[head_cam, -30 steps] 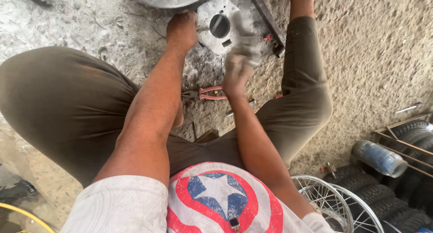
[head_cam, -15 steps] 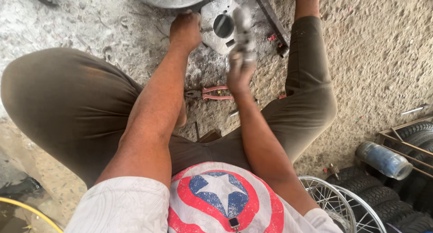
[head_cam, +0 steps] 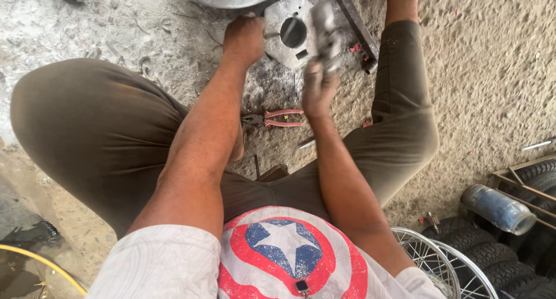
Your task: The person sits on the floor and uses a hammer and pliers to shape and adjust small metal pieces on a metal block. They repeatedly pick up parts, strike them, and inspect the results.
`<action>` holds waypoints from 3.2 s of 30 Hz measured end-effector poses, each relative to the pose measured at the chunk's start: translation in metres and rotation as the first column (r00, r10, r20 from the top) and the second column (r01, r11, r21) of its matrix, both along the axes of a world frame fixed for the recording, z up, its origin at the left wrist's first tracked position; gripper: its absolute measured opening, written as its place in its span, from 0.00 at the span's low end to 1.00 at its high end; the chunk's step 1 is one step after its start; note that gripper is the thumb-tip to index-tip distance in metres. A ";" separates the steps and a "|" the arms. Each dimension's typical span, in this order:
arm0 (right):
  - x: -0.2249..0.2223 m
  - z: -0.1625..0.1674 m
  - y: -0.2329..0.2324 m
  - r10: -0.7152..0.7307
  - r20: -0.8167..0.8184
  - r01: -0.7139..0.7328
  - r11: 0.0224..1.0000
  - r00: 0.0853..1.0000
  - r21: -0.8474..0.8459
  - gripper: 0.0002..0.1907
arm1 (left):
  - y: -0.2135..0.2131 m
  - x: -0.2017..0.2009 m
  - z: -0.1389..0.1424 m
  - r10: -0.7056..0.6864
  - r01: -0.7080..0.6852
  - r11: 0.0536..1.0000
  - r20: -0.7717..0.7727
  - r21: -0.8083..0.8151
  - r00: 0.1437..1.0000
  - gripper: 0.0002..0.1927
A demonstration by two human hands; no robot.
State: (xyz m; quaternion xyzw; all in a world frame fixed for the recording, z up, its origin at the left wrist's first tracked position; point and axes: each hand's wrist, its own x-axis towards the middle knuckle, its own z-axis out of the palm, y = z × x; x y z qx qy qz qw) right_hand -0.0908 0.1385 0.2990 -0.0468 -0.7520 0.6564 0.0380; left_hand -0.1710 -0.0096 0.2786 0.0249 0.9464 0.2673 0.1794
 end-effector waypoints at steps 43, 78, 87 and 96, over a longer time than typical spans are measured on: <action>-0.006 0.005 -0.006 -0.143 0.275 0.020 0.914 0.951 0.405 0.22 | 0.001 -0.001 0.011 -0.150 0.140 0.987 -0.138 -0.081 0.979 0.10; -0.003 -0.003 -0.012 -0.089 0.488 -0.164 0.878 0.868 0.450 0.28 | 0.005 0.001 0.005 -0.210 0.199 0.971 -0.082 -0.130 0.974 0.05; -0.002 -0.005 -0.008 -0.043 0.142 0.006 0.968 0.989 0.253 0.26 | 0.002 0.002 0.002 -0.215 0.211 0.968 -0.015 -0.137 0.977 0.02; -0.005 0.002 -0.005 -0.237 0.421 0.101 0.942 0.876 0.321 0.27 | 0.006 -0.001 0.012 -0.236 0.239 0.955 0.037 -0.173 0.971 0.05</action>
